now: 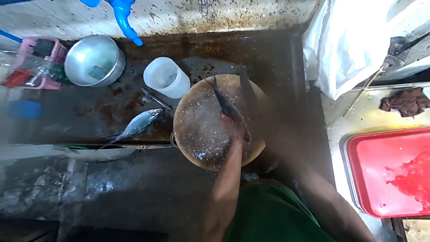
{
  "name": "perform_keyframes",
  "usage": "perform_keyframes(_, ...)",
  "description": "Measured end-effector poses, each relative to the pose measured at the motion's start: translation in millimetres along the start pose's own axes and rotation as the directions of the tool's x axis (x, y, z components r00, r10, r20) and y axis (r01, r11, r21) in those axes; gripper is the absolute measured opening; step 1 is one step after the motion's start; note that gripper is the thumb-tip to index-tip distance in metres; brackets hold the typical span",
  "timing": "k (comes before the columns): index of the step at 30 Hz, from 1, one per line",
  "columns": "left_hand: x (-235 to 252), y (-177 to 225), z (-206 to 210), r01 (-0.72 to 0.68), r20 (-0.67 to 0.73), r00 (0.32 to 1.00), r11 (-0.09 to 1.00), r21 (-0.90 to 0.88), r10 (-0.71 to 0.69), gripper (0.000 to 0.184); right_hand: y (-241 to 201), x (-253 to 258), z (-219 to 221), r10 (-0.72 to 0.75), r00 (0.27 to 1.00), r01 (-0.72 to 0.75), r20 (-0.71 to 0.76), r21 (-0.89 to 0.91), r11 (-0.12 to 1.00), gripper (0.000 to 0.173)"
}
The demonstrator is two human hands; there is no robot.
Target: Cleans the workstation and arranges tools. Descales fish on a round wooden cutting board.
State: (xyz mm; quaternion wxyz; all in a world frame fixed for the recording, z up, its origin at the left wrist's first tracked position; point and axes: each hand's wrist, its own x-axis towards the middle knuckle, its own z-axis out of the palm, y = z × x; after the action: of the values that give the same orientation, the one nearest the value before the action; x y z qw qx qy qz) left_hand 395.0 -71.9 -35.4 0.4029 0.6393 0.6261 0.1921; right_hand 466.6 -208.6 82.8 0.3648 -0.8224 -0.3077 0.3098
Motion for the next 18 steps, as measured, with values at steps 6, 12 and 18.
perform_keyframes(6, 7, -7, -4, 0.023, 0.019, 1.0, 0.997, -0.073, -0.022, 0.065, 26, -11, 28, 0.087, 0.991, -0.081, 0.104, -0.065, 0.995, 0.047)
perform_keyframes(12, 20, -4, -39, 0.072, 0.177, 0.981, 0.995, 0.067, -0.083, 0.048, 9, 11, -3, 0.068, 0.976, -0.059, 0.208, -0.049, 0.997, 0.038)
perform_keyframes(18, 5, -11, -46, -0.008, 0.206, 0.979, 0.997, 0.078, -0.008, 0.053, -18, 24, 24, -0.177, 0.949, 0.195, -0.261, 0.045, 0.98, 0.045)
